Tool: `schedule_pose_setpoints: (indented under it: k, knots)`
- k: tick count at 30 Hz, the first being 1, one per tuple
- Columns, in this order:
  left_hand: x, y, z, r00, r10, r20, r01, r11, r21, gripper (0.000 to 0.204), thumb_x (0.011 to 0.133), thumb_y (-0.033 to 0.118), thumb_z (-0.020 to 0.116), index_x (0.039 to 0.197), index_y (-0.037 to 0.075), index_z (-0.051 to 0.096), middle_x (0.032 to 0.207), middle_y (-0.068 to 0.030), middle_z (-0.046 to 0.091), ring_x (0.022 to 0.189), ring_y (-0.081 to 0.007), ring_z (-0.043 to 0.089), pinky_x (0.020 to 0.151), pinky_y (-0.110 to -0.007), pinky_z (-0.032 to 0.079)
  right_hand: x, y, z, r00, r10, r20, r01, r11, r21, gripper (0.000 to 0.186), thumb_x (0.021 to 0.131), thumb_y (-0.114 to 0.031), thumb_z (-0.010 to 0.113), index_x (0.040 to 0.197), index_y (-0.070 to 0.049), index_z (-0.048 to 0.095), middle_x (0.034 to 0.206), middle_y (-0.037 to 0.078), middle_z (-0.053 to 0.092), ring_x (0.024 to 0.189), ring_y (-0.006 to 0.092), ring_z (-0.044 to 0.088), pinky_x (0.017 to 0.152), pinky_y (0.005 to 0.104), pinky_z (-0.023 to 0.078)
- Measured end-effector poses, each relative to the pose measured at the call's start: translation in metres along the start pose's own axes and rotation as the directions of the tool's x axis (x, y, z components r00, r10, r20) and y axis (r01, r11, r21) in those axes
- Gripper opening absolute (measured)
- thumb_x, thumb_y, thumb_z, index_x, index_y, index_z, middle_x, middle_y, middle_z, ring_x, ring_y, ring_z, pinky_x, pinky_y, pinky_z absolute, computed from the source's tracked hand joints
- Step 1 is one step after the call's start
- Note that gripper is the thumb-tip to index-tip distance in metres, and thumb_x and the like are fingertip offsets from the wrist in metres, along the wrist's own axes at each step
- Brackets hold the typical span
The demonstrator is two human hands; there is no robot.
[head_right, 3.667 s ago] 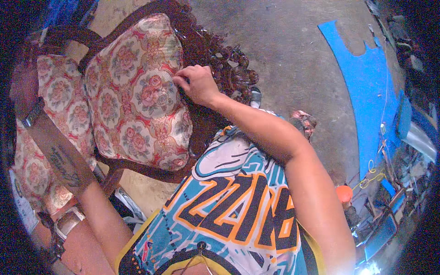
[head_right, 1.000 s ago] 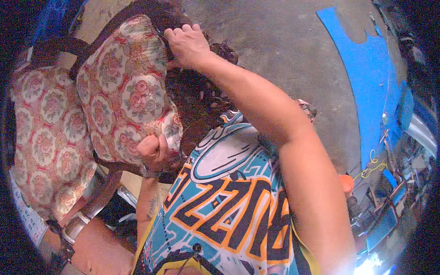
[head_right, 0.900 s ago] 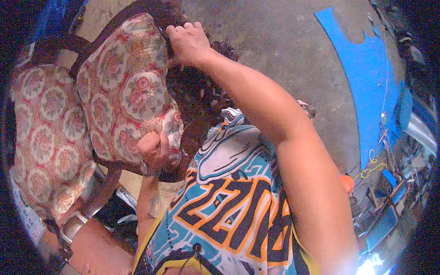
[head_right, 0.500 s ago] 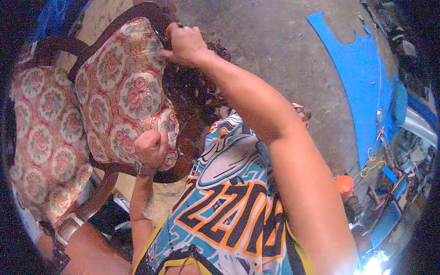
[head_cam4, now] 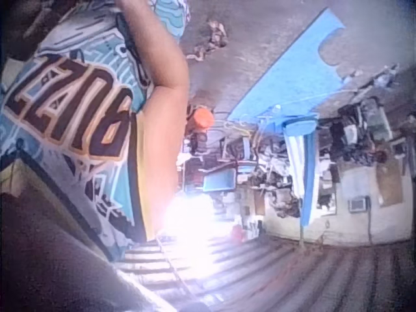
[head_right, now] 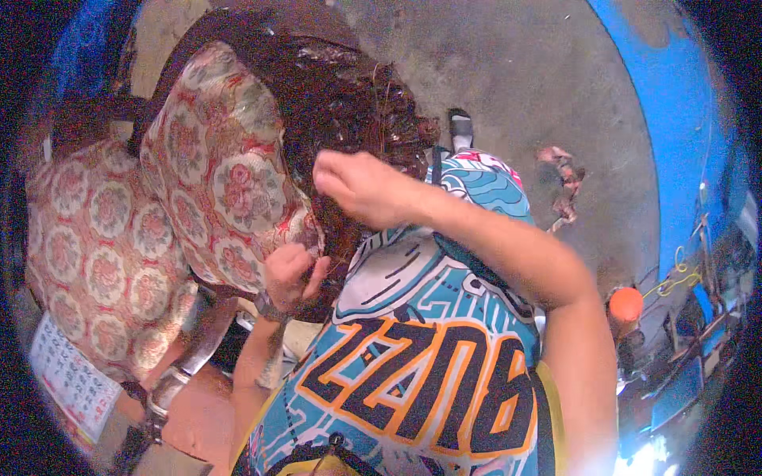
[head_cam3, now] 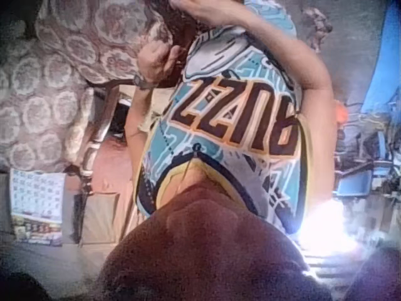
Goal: Repairing the ornate wooden frame and upholstery edge of a vintage chair using glue and small wood pieces.
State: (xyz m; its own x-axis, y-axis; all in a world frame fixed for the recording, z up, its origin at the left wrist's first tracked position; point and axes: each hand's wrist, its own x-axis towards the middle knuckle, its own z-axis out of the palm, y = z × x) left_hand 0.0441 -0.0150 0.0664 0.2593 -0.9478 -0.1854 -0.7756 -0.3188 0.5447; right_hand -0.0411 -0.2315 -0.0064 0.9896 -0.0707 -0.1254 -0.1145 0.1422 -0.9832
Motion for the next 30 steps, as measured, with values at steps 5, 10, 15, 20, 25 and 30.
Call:
schedule_pose_setpoints:
  k: [5,10,15,20,25,30]
  knots:
    - [-0.006,0.003,0.003,0.994,-0.103,-0.03,0.105,0.992,0.074,0.035,0.073,0.015,0.071,0.056,0.009,0.042,0.056,-0.0069,0.039,0.051,-0.0262,0.042,0.048,-0.038,0.031,-0.053,-0.003,-0.086,0.772,0.147,-0.618,-0.083,0.988,0.13,0.02,0.093,-0.026,0.047,0.082,-0.01,0.045,0.07,0.002,0.04,0.06,0.0144,0.04,0.054,0.0292,0.031]
    - [-0.014,0.003,0.017,0.982,-0.167,-0.093,0.182,0.965,0.187,0.038,0.071,0.014,0.073,0.055,0.01,0.039,0.056,-0.007,0.038,0.053,-0.026,0.041,0.049,-0.038,0.029,-0.106,0.009,-0.159,0.378,0.365,-0.851,0.09,0.9,0.426,0.027,0.095,-0.027,0.046,0.072,-0.016,0.038,0.059,-0.005,0.03,0.047,0.0054,0.03,0.042,0.024,0.023]
    - [-0.013,0.003,0.017,0.966,-0.23,-0.118,0.244,0.962,0.123,0.039,0.072,0.016,0.073,0.054,0.01,0.039,0.056,-0.007,0.037,0.052,-0.0266,0.041,0.048,-0.038,0.029,-0.103,0.034,-0.127,0.561,0.471,-0.68,-0.092,0.852,0.515,0.022,0.098,-0.027,0.042,0.081,-0.013,0.045,0.062,-0.005,0.033,0.048,0.0065,0.031,0.042,0.0222,0.027]
    - [-0.008,0.01,0.013,0.972,-0.225,-0.069,0.232,0.965,0.124,0.04,0.072,0.018,0.073,0.055,0.009,0.038,0.054,-0.0077,0.038,0.051,-0.0275,0.041,0.048,-0.038,0.03,-0.011,0.039,-0.185,0.369,-0.021,-0.929,0.164,0.986,0.043,0.016,0.096,-0.023,0.044,0.094,-0.009,0.052,0.065,-0.001,0.035,0.057,0.0079,0.041,0.051,0.023,0.036]
    - [-0.008,0.011,0.019,0.971,-0.202,-0.126,0.22,0.964,0.151,0.042,0.073,0.02,0.073,0.054,0.009,0.038,0.054,-0.0079,0.039,0.05,-0.0271,0.041,0.048,-0.038,0.03,0.119,0.006,-0.215,0.216,-0.249,-0.944,0.091,0.968,-0.234,0.027,0.091,-0.025,0.045,0.097,0.0,0.053,0.078,0.019,0.049,0.073,0.0304,0.052,0.065,0.0394,0.042]
    - [-0.012,0.01,0.023,0.962,-0.204,-0.178,0.234,0.958,0.167,0.043,0.074,0.021,0.073,0.053,0.009,0.038,0.053,-0.008,0.039,0.05,-0.0267,0.04,0.047,-0.037,0.03,0.157,-0.001,-0.302,0.103,-0.506,-0.856,-0.13,0.847,-0.516,0.031,0.087,-0.024,0.045,0.097,0.004,0.054,0.086,0.029,0.057,0.082,0.0434,0.058,0.072,0.0489,0.046]
